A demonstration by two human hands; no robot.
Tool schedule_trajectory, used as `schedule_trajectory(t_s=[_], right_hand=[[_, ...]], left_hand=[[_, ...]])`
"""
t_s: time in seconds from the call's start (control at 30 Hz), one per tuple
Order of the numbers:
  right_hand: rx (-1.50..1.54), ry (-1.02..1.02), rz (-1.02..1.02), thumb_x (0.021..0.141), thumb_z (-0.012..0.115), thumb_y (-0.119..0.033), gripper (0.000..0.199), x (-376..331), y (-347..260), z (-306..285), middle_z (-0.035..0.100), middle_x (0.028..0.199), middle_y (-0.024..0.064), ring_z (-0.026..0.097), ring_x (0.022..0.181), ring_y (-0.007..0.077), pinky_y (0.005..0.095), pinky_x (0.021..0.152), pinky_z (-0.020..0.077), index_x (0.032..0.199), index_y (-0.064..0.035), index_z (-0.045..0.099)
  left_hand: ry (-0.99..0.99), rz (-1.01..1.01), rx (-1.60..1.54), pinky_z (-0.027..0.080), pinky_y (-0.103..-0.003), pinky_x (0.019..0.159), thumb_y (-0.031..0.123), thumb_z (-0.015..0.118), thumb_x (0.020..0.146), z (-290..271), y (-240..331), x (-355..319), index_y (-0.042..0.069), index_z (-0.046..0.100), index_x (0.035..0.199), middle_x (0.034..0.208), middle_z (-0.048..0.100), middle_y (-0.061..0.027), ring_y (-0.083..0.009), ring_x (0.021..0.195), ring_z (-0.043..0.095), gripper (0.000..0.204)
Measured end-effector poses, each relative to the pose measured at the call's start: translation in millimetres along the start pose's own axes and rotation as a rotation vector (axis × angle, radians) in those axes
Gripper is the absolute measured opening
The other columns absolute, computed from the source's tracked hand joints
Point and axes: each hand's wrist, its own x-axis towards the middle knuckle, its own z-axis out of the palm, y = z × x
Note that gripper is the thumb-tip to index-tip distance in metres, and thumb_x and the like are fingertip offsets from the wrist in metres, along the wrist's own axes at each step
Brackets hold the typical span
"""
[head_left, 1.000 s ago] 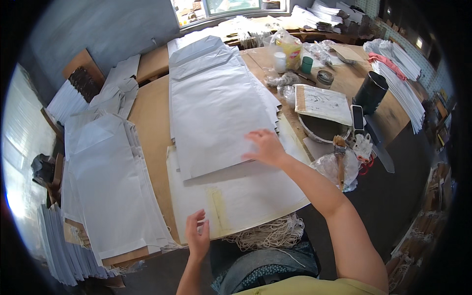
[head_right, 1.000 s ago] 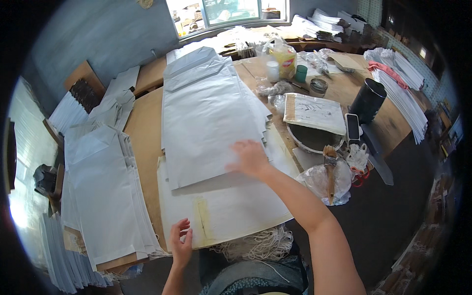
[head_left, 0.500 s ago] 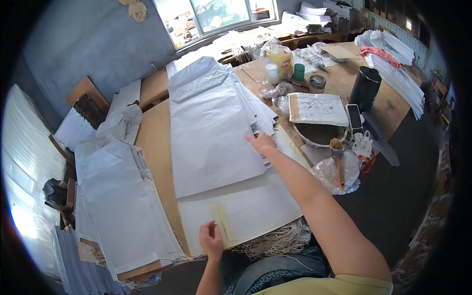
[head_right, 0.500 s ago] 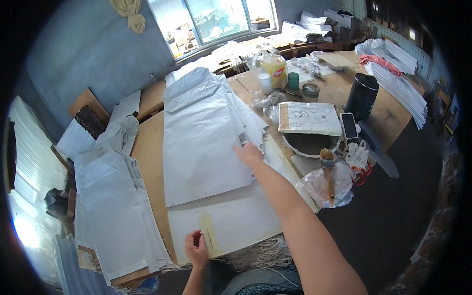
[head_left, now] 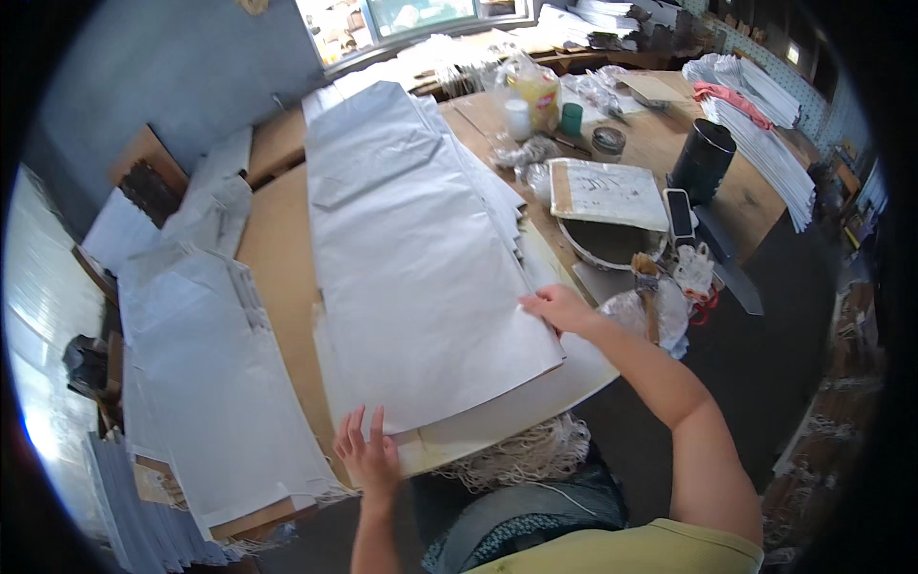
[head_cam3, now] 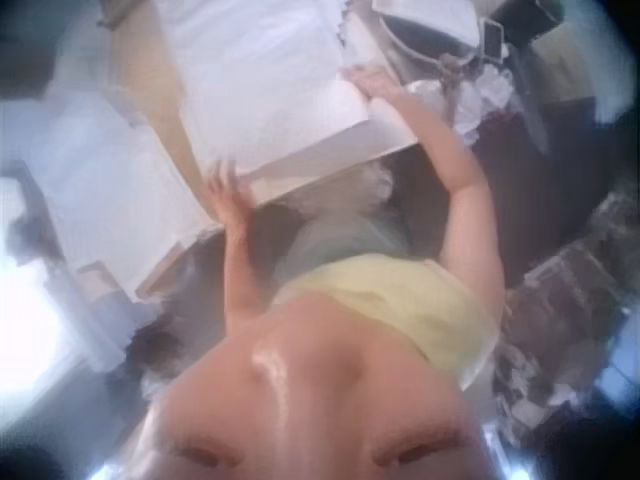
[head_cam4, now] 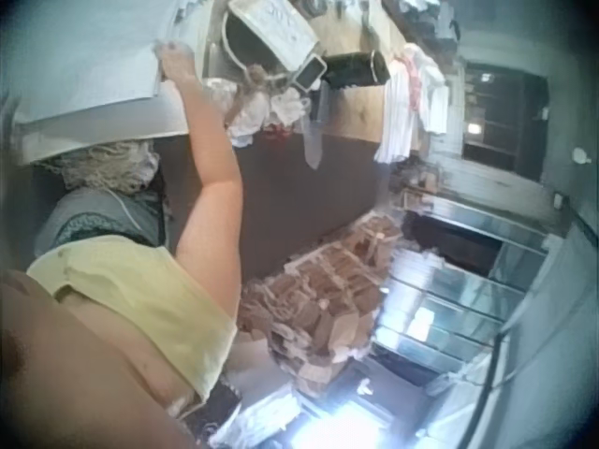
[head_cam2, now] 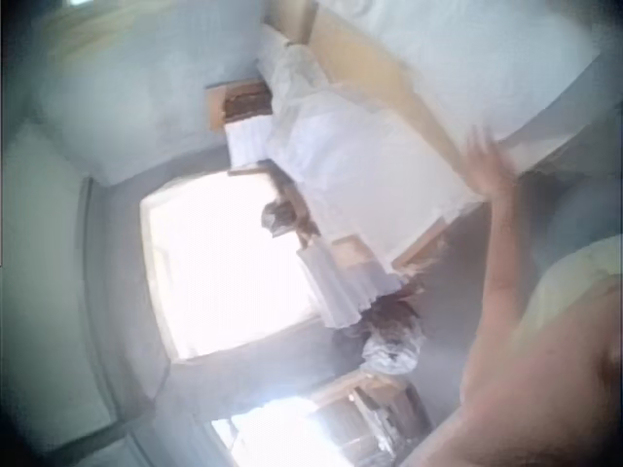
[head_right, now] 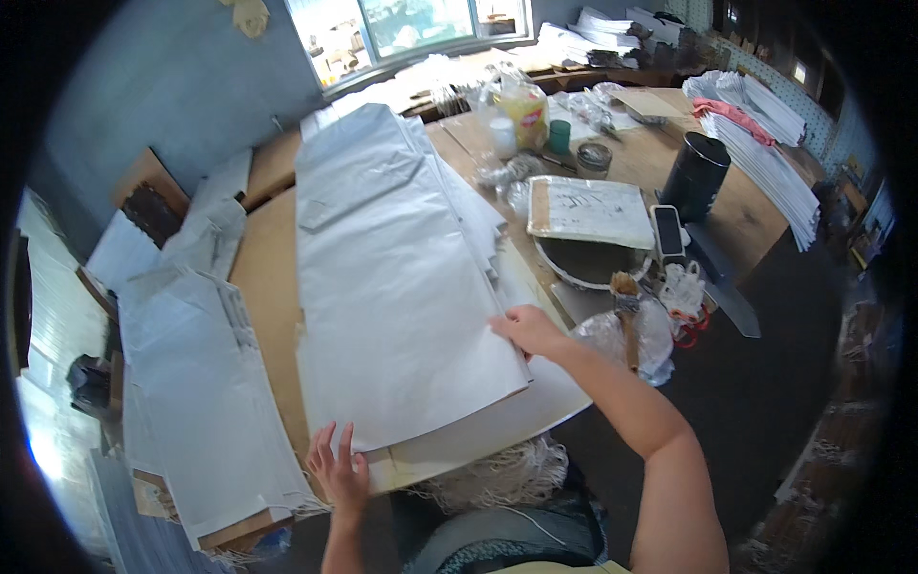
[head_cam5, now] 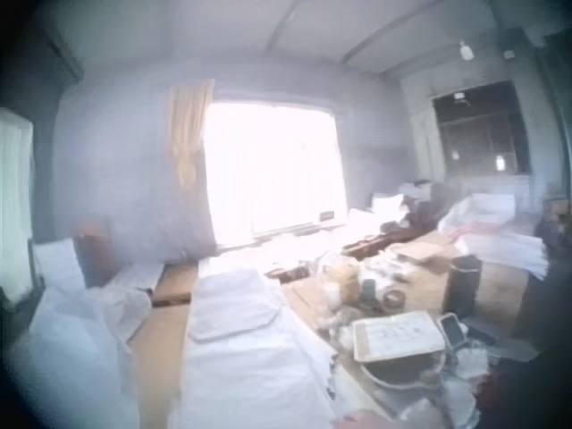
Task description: The person repeatedly applies glue to the edge of a white paper sheet using a brush, then places a string along the glued edge and folds the paper over to secure it. The person stacks the finished sheets and repeats the process with new sheets from a pile.
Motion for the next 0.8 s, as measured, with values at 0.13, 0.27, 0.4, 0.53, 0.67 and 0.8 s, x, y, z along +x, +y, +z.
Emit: schedule_trajectory(t_s=[0.13, 0.27, 0.4, 0.53, 0.67, 0.8], right_hand=[[-0.476, 0.427, -0.428, 0.097, 0.062, -0.024, 0.023, -72, 34, -69, 0.070, 0.095, 0.0104, 0.069, 0.090, 0.0260, 0.0384, 0.076, 0.0568, 0.112, -0.0104, 0.074], [-1.268, 0.477, -0.510, 0.088, 0.063, -0.014, 0.035, -126, 46, -127, 0.063, 0.103, 0.0074, 0.062, 0.103, 0.0262, 0.0399, 0.088, 0.0529, 0.122, -0.0172, 0.070], [-1.476, 0.358, -0.719, 0.085, 0.065, -0.016, 0.040, -128, 55, -148, 0.060, 0.105, 0.0062, 0.061, 0.101, 0.0252, 0.0388, 0.083, 0.0529, 0.125, -0.0175, 0.067], [-1.148, 0.547, -0.561, 0.090, 0.070, -0.023, 0.027, -96, 28, -151, 0.064, 0.091, 0.0077, 0.065, 0.084, 0.0254, 0.0384, 0.074, 0.0542, 0.114, -0.0091, 0.070], [-0.380, 0.880, -0.389, 0.094, 0.072, -0.033, 0.033, -56, 33, -168, 0.070, 0.076, 0.0111, 0.069, 0.069, 0.0226, 0.0350, 0.067, 0.0544, 0.097, -0.0003, 0.073], [-0.278, 0.863, -0.255, 0.093, 0.072, -0.035, 0.037, -34, 77, -179, 0.073, 0.076, 0.0117, 0.071, 0.069, 0.0187, 0.0322, 0.067, 0.0546, 0.093, 0.0022, 0.072]], left_hand=[[-0.200, 0.068, -0.180, 0.050, -0.050, 0.100, 0.004, 0.063, 0.083, 16, -26, -15, 0.008, 0.070, 0.110, 0.119, 0.068, -0.0114, -0.0336, 0.118, 0.063, 0.028], [-0.181, 0.084, -0.196, 0.050, -0.052, 0.104, 0.002, 0.063, 0.084, 17, -24, -7, 0.005, 0.068, 0.104, 0.111, 0.071, -0.0123, -0.0339, 0.111, 0.068, 0.021], [-0.190, 0.114, -0.258, 0.050, -0.052, 0.105, 0.001, 0.062, 0.085, 32, 1, 2, 0.003, 0.066, 0.102, 0.111, 0.071, -0.0132, -0.0348, 0.113, 0.068, 0.018], [-0.266, 0.203, -0.372, 0.050, -0.053, 0.106, 0.002, 0.062, 0.086, 31, 33, -8, 0.003, 0.066, 0.104, 0.112, 0.071, -0.0129, -0.0353, 0.114, 0.068, 0.019], [-0.337, 0.256, -0.427, 0.051, -0.052, 0.104, 0.003, 0.063, 0.087, 13, 48, -32, 0.003, 0.066, 0.106, 0.113, 0.070, -0.0125, -0.0354, 0.114, 0.068, 0.018], [-0.345, 0.256, -0.439, 0.052, -0.052, 0.103, 0.002, 0.065, 0.086, -3, 46, -52, 0.004, 0.067, 0.108, 0.116, 0.069, -0.0128, -0.0349, 0.116, 0.067, 0.022]])
